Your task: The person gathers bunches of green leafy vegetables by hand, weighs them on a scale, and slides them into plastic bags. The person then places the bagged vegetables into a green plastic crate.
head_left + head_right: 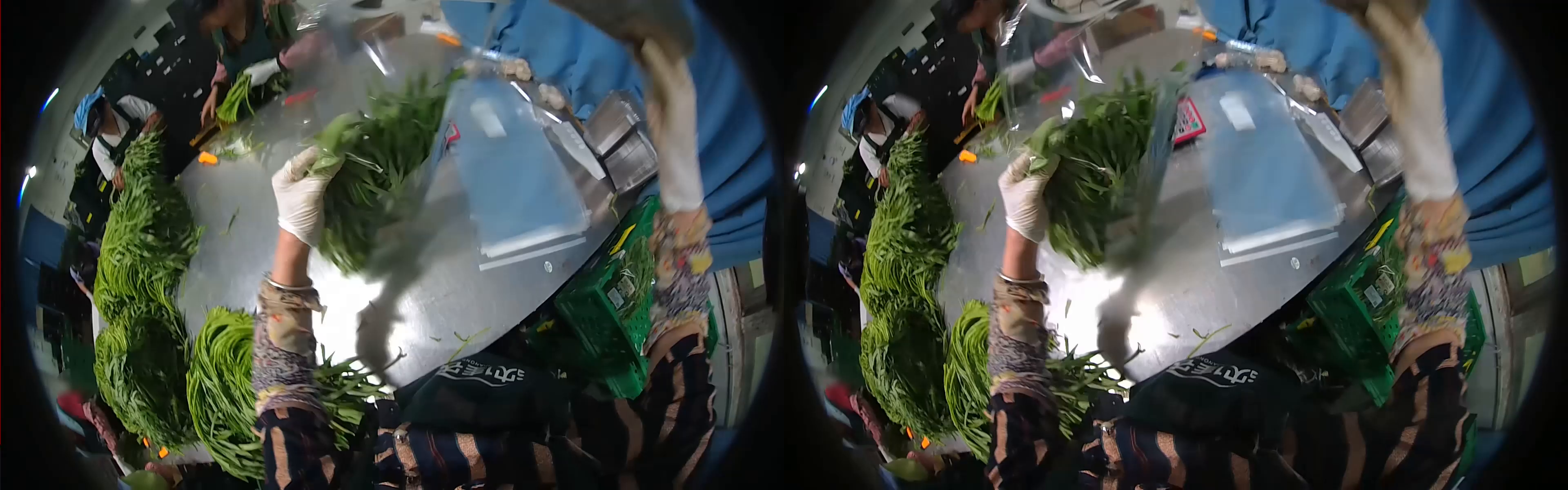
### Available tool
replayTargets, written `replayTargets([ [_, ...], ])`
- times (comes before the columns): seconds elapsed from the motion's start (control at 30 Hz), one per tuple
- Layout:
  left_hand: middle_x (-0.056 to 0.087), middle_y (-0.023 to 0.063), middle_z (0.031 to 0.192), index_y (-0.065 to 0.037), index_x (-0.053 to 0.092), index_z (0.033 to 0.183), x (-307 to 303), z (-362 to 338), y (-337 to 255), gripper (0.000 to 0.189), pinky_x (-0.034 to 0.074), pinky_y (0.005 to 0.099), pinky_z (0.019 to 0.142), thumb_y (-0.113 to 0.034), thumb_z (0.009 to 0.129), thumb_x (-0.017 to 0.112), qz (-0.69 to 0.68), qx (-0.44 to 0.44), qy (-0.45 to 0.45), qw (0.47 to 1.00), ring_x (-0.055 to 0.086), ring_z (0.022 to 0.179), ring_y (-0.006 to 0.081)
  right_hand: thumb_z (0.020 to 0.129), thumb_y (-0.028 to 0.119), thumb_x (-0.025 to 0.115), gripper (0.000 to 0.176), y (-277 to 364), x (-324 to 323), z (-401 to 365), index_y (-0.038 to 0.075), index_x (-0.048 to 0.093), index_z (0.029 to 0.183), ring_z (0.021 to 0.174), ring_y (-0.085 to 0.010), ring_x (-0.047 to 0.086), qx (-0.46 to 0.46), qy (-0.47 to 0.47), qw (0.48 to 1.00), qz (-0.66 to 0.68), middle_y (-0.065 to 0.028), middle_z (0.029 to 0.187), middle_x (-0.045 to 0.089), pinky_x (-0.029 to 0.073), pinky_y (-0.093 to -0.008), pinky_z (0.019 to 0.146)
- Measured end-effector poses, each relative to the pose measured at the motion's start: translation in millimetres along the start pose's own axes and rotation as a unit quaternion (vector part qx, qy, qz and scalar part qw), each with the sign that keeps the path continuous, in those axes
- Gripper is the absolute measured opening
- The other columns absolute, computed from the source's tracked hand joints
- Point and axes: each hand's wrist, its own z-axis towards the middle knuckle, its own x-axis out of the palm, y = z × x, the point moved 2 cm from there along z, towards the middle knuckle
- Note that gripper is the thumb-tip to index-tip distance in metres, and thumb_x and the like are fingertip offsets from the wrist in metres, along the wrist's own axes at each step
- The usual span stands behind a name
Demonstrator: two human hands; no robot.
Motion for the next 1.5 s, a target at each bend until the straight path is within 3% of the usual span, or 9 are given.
replayTargets([
  [0.07,0.068,0.0067,0.097,-0.003,0.067,0.104,0,-14,-12,0.032,0.049,0.0279,0.081,0.005,0.073,0.066,0.151,0.011,0.111,0.982,0.061,0.086,0.0162,0.085,0.001,0.054,0.029,-53,-9,-66,0.004,0.057,0.114,0.113,-0.0178,0.051,0.076,0.035,0.994,-0.066,-0.0087,0.122,0.055,0.039,-0.03,0.099],
  [0.17,0.064,-0.0033,0.112,-0.023,0.065,0.107,-9,-63,37,0.04,0.039,0.0401,0.1,-0.003,0.073,0.063,0.467,0.242,0.369,0.767,0.056,0.113,0.0171,0.083,0.002,0.056,0.035,-111,-21,-149,0.002,0.055,0.118,0.118,-0.0206,0.049,0.062,0.164,0.956,-0.236,-0.0121,0.123,0.055,0.037,-0.0313,0.101],
  [0.27,0.043,0.0011,0.138,-0.02,0.048,0.129,-33,-163,120,0.051,0.015,0.0507,0.111,-0.033,0.081,0.057,0.676,0.143,0.526,0.496,0.031,0.134,0.0204,0.077,0.005,0.062,0.051,-108,-38,-192,0.001,0.047,0.126,0.12,-0.0248,0.048,0.186,0.491,0.735,-0.429,-0.0186,0.126,0.051,0.037,-0.0334,0.1],
  [0.33,0.038,0.0065,0.141,-0.015,0.043,0.133,-19,-193,99,0.058,0.016,0.0488,0.111,-0.033,0.08,0.061,0.633,0.025,0.471,0.614,0.027,0.135,0.0251,0.073,0.016,0.068,0.063,-30,-17,-162,0.0,0.044,0.129,0.113,-0.0281,0.053,0.405,0.652,0.576,-0.283,-0.0194,0.124,0.052,0.042,-0.0337,0.095],
  [0.43,0.047,0.0114,0.133,-0.012,0.049,0.127,-21,-206,74,0.055,0.029,0.0431,0.106,-0.022,0.077,0.068,0.528,-0.042,0.264,0.806,0.039,0.127,0.0302,0.077,0.018,0.065,0.052,50,5,-122,-0.003,0.048,0.122,0.098,-0.0293,0.058,0.276,0.653,0.702,0.065,-0.0183,0.11,0.058,0.045,-0.0361,0.09],
  [0.5,0.066,0.0115,0.097,-0.009,0.062,0.109,-24,-230,71,0.036,0.049,0.0335,0.078,-0.029,0.079,0.068,0.504,-0.095,0.02,0.858,0.064,0.087,0.0245,0.077,0.017,0.065,0.05,63,23,-116,-0.002,0.049,0.12,0.097,-0.0287,0.058,0.163,0.66,0.731,0.067,-0.0176,0.108,0.059,0.045,-0.0356,0.089],
  [0.57,0.067,0.0105,0.073,-0.008,0.069,0.093,-15,-241,67,0.032,0.05,0.0308,0.067,-0.038,0.083,0.064,0.496,-0.34,-0.06,0.797,0.065,0.067,0.0209,0.076,0.016,0.065,0.048,63,40,-118,-0.002,0.05,0.118,0.096,-0.028,0.058,0.091,0.662,0.743,0.043,-0.017,0.107,0.059,0.045,-0.0351,0.088],
  [0.83,0.064,0.0061,0.061,-0.002,0.065,0.077,54,-250,81,0.042,0.039,0.0217,0.042,-0.04,0.091,0.053,0.197,-0.568,-0.011,0.799,0.055,0.046,0.0101,0.074,0.012,0.067,0.04,56,68,-128,-0.001,0.054,0.11,0.093,-0.0253,0.058,-0.018,0.633,0.773,0.027,-0.0144,0.102,0.059,0.045,-0.0331,0.084],
  [1.5,0.063,0.0073,0.078,-0.004,0.057,0.09,69,-297,104,0.023,0.048,0.0218,0.058,-0.026,0.094,0.049,-0.229,-0.437,-0.154,0.856,0.06,0.065,0.0117,0.069,0.001,0.07,0.022,26,144,-127,0.001,0.064,0.089,0.084,-0.0185,0.058,-0.083,0.616,0.776,0.103,-0.008,0.09,0.061,0.046,-0.0279,0.073],
])
